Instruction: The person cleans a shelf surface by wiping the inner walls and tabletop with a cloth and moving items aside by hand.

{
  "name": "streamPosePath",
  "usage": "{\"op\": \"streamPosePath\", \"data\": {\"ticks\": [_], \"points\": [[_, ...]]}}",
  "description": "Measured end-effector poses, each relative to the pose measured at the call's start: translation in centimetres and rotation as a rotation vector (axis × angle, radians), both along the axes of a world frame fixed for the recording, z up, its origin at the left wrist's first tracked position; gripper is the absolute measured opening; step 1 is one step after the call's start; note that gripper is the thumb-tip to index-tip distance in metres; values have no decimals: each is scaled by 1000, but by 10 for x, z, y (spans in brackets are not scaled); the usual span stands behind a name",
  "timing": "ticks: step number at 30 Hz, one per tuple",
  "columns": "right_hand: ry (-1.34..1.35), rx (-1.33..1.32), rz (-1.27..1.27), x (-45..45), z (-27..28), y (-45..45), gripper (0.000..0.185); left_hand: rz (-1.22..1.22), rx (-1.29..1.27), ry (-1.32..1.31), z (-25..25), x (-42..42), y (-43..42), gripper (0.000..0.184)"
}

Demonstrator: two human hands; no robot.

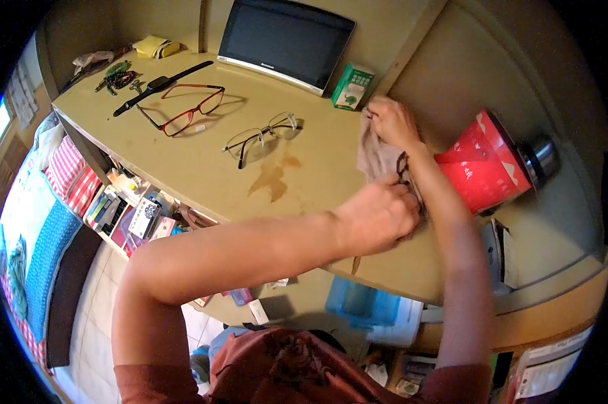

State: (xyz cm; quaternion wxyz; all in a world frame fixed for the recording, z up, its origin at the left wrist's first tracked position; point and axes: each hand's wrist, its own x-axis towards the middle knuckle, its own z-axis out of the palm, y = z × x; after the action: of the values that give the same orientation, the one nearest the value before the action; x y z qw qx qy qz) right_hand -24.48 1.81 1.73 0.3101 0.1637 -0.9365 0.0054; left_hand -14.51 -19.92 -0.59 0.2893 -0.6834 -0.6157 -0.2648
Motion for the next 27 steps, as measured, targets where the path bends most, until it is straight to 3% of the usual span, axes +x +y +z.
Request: {"op": "streamPosePath", "data": {"ticks": [7, 11, 14, 15, 17, 20, 22, 23, 25, 27], "points": [[-111, 47, -163, 12, 8, -14, 13, 14, -45, 39, 2, -3, 2, 25], [-165, 48, -59, 24, 19, 8, 17, 41, -42, 8, 1, -3, -1, 24], [-349, -14, -152, 52, 47, 11, 38, 19, -44, 42, 4, -2, -1, 26], [-346, -10, -154, 58, 50, 9, 38, -4, -48, 26, 7, -1, -2, 22], [-297, -249, -75, 66, 54, 8, 33, -24, -53, 12, 12, -1, -5, 19], [-309, -318, -119, 72, 67, 10, 30, 99, 125, -31, 17, 1, -8, 32], [-315, -276, -169, 74, 72, -5, 26, 394, 193, -143, 11, 1, -2, 32], [-324, -235, -217, 74, 71, -12, 23, 393, 193, -143, 6, 1, -1, 32], [-239, -164, -152, 57, 47, -5, 19, 319, -131, -238, 3, -1, -5, 33], [-150, -90, -83, 42, 27, -1, 16, 323, -130, -220, 3, -2, -5, 33]]}}
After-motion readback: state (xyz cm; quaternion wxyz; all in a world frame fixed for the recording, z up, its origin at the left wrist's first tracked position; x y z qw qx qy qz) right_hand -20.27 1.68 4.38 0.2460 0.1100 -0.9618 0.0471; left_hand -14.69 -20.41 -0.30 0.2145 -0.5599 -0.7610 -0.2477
